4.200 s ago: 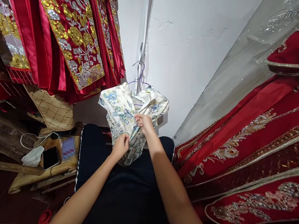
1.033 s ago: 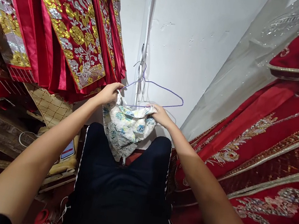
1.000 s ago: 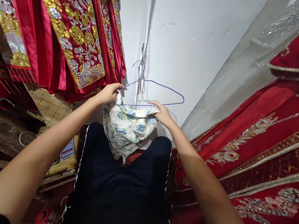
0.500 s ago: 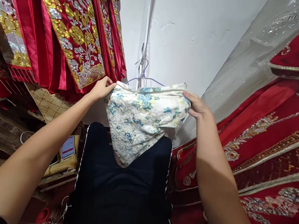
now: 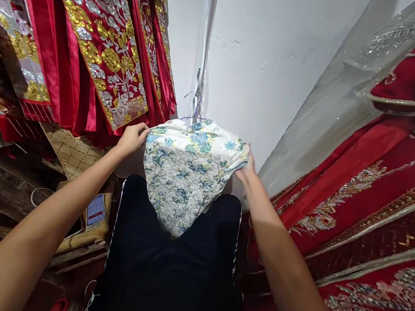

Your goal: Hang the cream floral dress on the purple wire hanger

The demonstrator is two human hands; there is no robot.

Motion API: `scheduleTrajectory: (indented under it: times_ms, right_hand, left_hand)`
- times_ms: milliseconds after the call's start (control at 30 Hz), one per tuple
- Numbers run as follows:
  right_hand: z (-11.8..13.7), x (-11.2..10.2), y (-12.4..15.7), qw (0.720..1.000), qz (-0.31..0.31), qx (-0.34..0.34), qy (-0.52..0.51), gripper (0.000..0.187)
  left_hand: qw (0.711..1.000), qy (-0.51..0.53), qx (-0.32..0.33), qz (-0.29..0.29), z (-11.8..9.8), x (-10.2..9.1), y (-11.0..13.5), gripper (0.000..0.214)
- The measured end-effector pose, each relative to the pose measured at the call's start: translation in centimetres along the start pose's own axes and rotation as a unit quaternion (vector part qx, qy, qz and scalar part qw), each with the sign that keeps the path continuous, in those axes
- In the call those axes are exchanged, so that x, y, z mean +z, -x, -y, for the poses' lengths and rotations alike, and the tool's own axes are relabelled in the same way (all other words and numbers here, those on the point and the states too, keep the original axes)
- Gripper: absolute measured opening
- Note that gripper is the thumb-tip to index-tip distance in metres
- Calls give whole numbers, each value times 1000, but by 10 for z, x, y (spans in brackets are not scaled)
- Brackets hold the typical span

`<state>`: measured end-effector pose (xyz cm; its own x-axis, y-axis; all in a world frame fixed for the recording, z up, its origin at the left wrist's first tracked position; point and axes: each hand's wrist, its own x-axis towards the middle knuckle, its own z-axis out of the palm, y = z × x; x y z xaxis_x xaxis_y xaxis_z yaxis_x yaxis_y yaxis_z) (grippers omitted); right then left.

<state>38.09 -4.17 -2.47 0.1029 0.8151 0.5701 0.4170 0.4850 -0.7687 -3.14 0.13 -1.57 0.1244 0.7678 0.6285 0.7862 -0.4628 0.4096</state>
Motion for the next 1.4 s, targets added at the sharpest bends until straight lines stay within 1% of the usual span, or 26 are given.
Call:
scheduleTrajectory:
  times_ms: [100,167,300,367,467,533,600,667,733,767,833,867,900,933,967,1000,1033,1067,1100,1133,1167,1233,1267,1300,1333,1400]
  right_hand:
    - [-4,-3,-12,992,22,53,-108,56]
    - [-3,-4,-18,980,21,79,-179,56]
    - [3,1,-29,972,-41,60,-225,52]
    - [5,6,-34,970,-67,51,-227,53]
    - [8,13,-40,962,-101,50,-248,53]
    - [12,15,-40,949,-130,60,-280,54]
    - [19,15,-34,931,-176,75,-312,53]
    - [30,12,-19,911,-236,76,-329,52]
    - [45,12,7,902,-286,47,-321,49]
    - [53,13,24,904,-300,20,-304,47]
    - [70,20,62,929,-273,-45,-244,44]
    - [79,25,81,951,-226,-83,-195,43]
    - [87,30,99,973,-135,-120,-142,43]
    - [94,36,114,983,-20,-159,-87,43]
    - [100,42,126,975,98,-194,-39,45]
    - [103,47,133,951,210,-225,-3,51]
    - [104,51,137,921,298,-249,18,58]
    - [103,53,135,897,353,-265,27,63]
    - [99,55,130,888,370,-273,25,64]
    - [93,55,122,897,350,-270,23,61]
    - [85,54,111,918,300,-257,25,56]
    - [66,49,84,964,161,-207,45,51]
    - [57,46,71,977,107,-178,54,53]
    - [48,43,60,984,85,-148,53,53]
    - [41,40,50,988,99,-114,39,51]
    - [31,35,36,980,195,-35,-25,48]
  left_hand:
    - [998,-21,-54,-21,11,4,5,23]
    - [995,-33,-81,-37,13,10,6,19]
    - [994,-71,-80,-34,6,15,8,13]
    - [995,-78,-64,-21,0,13,10,17]
    - [997,-28,-68,10,-8,8,11,31]
    - [996,18,-87,23,-14,5,12,31]
    - [994,52,-91,27,-23,3,12,27]
    - [992,98,-71,32,-38,2,12,26]
    - [981,183,-44,37,-61,2,11,29]
    - [970,238,-33,41,-75,2,10,31]
    - [933,353,-30,68,-107,3,9,39]
    - [911,401,-41,90,-124,3,10,41]
    - [891,435,-60,116,-139,3,12,41]
    - [875,455,-83,142,-152,3,16,39]
    - [865,462,-105,165,-162,2,21,36]
    - [862,456,-120,188,-168,0,28,33]
    - [865,438,-125,210,-170,-4,36,31]
    - [872,411,-122,235,-169,-9,44,29]
    - [883,377,-109,258,-164,-17,52,27]
    - [893,339,-92,280,-157,-26,59,28]
    - [902,301,-73,300,-148,-38,64,29]
    - [906,247,-39,342,-130,-64,67,31]
    - [901,233,-25,365,-120,-77,65,31]
    - [896,226,-15,382,-112,-88,61,30]
    - [893,223,-10,391,-104,-97,57,27]
    - [904,210,-5,371,-90,-107,46,21]
